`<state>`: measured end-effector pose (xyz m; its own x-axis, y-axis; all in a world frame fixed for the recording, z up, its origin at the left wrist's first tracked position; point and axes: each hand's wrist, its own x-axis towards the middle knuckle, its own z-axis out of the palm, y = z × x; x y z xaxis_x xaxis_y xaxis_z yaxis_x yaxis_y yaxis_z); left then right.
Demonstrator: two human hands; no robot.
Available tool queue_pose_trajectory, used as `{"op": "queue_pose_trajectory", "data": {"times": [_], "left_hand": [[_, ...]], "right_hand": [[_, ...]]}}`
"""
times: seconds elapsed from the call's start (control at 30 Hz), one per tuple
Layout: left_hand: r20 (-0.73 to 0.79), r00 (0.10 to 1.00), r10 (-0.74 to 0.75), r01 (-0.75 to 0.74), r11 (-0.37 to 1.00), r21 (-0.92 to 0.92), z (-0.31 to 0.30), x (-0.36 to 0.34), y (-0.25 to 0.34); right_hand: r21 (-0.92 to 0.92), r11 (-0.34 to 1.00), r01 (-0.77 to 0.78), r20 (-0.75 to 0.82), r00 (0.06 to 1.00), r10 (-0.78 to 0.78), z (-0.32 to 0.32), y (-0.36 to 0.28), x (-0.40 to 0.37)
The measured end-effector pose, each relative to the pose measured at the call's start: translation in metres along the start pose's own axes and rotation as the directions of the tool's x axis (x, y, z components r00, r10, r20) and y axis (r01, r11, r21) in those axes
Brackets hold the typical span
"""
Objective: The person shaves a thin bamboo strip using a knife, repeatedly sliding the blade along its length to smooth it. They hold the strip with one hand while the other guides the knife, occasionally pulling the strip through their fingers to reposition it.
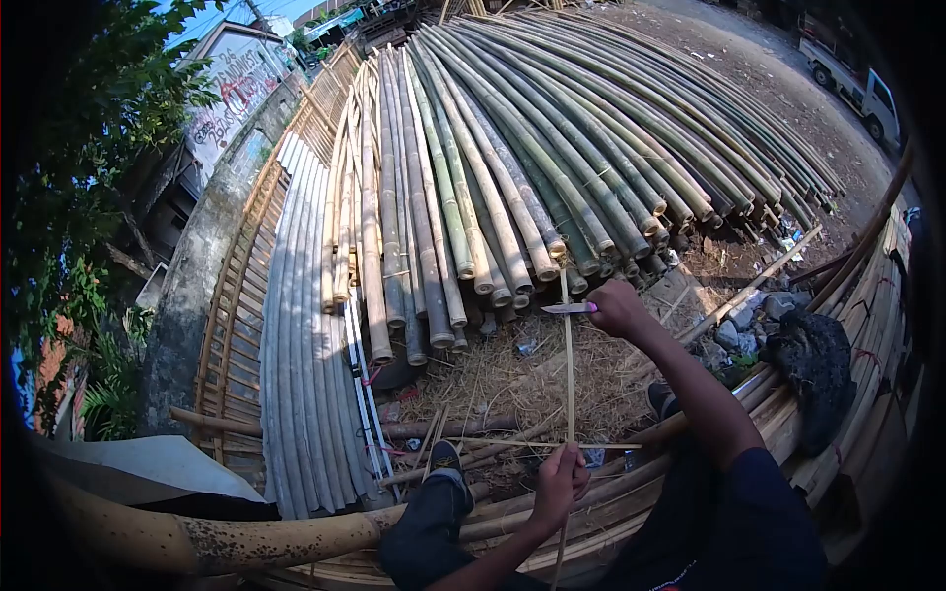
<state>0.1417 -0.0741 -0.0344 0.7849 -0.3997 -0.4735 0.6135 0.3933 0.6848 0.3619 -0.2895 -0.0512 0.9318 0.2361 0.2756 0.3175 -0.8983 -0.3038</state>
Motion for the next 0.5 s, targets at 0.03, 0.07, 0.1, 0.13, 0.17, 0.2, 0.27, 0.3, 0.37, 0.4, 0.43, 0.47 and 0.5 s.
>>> {"op": "queue_pose_trajectory", "data": {"times": [0.03, 0.07, 0.1, 0.13, 0.17, 0.2, 0.27, 0.3, 0.37, 0.4, 0.43, 0.47, 0.5], "left_hand": [[0.005, 1.000, -0.001, 0.001, 1.000, -0.003, -0.001, 0.002, 0.001], [0.012, 1.000, 0.005, -0.006, 1.000, 0.008, -0.004, 0.007, 0.003], [0.017, 1.000, 0.012, -0.013, 1.000, 0.018, -0.005, 0.009, 0.003], [0.018, 1.000, 0.015, -0.015, 1.000, 0.017, -0.005, 0.009, 0.002], [0.021, 1.000, 0.000, 0.000, 1.000, -0.001, -0.005, 0.008, 0.000], [0.025, 1.000, -0.014, 0.014, 1.000, -0.017, -0.006, 0.008, 0.000], [0.016, 1.000, 0.009, -0.009, 1.000, 0.017, -0.005, 0.007, 0.004], [0.005, 1.000, 0.024, -0.024, 0.999, 0.049, -0.005, 0.004, 0.005], [0.037, 0.999, -0.015, 0.013, 0.999, 0.037, 0.002, -0.004, 0.006], [0.078, 0.996, -0.044, 0.042, 0.999, 0.029, 0.005, -0.005, 0.006], [0.085, 0.995, -0.044, 0.042, 0.999, 0.026, 0.003, -0.002, 0.005], [0.087, 0.994, -0.067, 0.068, 0.998, -0.007, 0.000, 0.003, 0.003], [0.088, 0.992, -0.088, 0.092, 0.995, -0.040, -0.002, 0.006, 0.003]], "right_hand": [[-0.005, 1.000, -0.001, 0.001, 1.000, 0.001, -0.003, 0.001, -0.002], [-0.028, 0.997, -0.066, 0.008, 0.998, 0.066, -0.005, 0.001, -0.003], [-0.049, 0.990, -0.129, 0.014, 0.991, 0.130, -0.006, -0.001, -0.004], [-0.009, 0.999, -0.053, -0.068, 0.996, 0.052, -0.005, -0.010, -0.003], [-0.009, 0.999, -0.052, -0.070, 0.996, 0.051, -0.006, -0.017, -0.002], [0.038, 0.995, 0.093, 0.007, 0.996, -0.093, -0.006, -0.024, -0.002], [0.132, 0.952, 0.278, 0.107, 0.950, -0.292, -0.007, -0.036, -0.005], [0.136, 0.951, 0.279, 0.109, 0.949, -0.294, -0.003, -0.028, -0.002], [0.009, 1.000, 0.021, -0.079, 0.997, -0.020, -0.002, 0.000, 0.002], [-0.023, 0.999, -0.023, -0.104, 0.994, 0.020, -0.009, 0.013, 0.001], [-0.030, 0.999, -0.024, -0.104, 0.994, 0.021, -0.008, 0.016, -0.001], [-0.025, 0.997, -0.068, -0.087, 0.994, 0.066, -0.004, 0.017, -0.002], [-0.019, 0.994, -0.109, -0.070, 0.992, 0.108, -0.002, 0.018, -0.002]]}}
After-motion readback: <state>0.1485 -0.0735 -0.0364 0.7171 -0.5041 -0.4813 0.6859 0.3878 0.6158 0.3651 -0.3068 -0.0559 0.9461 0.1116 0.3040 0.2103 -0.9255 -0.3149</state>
